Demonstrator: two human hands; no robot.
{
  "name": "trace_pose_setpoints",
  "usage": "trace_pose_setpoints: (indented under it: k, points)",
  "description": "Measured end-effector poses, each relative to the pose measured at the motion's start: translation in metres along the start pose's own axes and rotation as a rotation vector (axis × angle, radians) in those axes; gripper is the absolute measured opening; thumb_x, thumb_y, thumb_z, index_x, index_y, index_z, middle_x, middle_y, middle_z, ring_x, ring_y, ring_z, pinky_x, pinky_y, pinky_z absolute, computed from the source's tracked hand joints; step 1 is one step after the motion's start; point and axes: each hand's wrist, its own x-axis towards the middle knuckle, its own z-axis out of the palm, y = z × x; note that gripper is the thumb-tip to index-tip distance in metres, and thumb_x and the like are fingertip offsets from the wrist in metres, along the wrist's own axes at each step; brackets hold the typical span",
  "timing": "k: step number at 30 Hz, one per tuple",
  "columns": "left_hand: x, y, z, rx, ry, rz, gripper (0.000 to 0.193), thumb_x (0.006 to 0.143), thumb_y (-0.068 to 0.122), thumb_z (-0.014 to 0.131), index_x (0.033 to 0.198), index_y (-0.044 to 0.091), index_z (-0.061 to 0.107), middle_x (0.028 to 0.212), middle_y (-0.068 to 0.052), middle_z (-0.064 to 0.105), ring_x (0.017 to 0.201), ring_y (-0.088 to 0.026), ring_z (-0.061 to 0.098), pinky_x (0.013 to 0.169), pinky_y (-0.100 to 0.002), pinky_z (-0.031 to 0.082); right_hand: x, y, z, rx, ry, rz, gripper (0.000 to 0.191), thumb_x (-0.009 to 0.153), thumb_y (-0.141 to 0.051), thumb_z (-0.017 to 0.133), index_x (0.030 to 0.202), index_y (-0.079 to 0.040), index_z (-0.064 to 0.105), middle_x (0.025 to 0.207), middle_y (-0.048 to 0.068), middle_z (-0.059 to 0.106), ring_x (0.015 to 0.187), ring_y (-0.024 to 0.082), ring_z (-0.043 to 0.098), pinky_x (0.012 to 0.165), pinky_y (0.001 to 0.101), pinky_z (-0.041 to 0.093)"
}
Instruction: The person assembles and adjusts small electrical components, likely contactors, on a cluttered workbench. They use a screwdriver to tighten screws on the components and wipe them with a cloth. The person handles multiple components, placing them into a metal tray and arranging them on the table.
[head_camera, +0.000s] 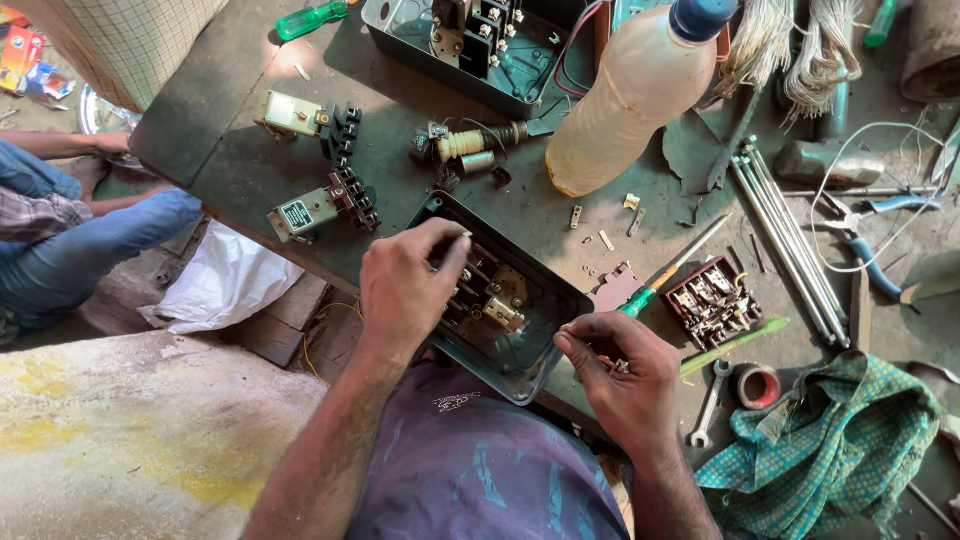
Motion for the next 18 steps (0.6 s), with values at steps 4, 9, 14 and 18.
trace_pose_setpoints:
  k: [4,9,14,18]
  points:
    - [0.003,0.005,0.001,-0.114,0.052,0.029,0.015,0.093,0.016,0.075,0.104,0.007,0.074,0.09,-0.009,0.077,0.073,-0.018,0.075,0.066,-0.032,0.057,0.007,0.006,-0.01,-0.021,-0.042,0.02,0.015,0.084,-0.006,0.082,0.096,-0.002,0.073,0.087,0.004,0.076,0.07,0.007,0.069,0.061,0.0222,0.055]
    - [0.002,0.003,0.0,-0.465,-0.13,0.016,0.013,0.098,0.01,0.071,0.109,0.003,0.071,0.092,-0.002,0.073,0.082,-0.008,0.068,0.073,-0.026,0.056,0.017,0.004,-0.015,0.056,-0.08,0.1,0.015,0.082,-0.005,0.083,0.095,-0.003,0.073,0.086,0.005,0.077,0.065,0.008,0.069,0.052,0.0247,0.056]
    - [0.001,0.004,0.004,-0.89,-0.52,-0.18,0.014,0.106,0.009,0.06,0.114,0.001,0.068,0.09,0.001,0.065,0.08,-0.007,0.062,0.07,-0.023,0.056,0.042,-0.013,-0.014,-0.082,-0.046,-0.315,0.016,0.089,-0.002,0.079,0.104,-0.004,0.072,0.097,0.007,0.075,0.079,0.013,0.074,0.069,0.027,0.059]
    - [0.0,0.015,-0.002,-0.882,-0.72,-0.301,0.015,0.105,0.011,0.058,0.113,0.001,0.066,0.089,0.0,0.067,0.076,-0.005,0.061,0.064,-0.023,0.054,0.06,-0.033,-0.016,-0.2,-0.226,-0.476,0.033,0.089,0.001,0.077,0.121,-0.008,0.075,0.098,0.008,0.072,0.08,0.019,0.072,0.068,0.0295,0.059]
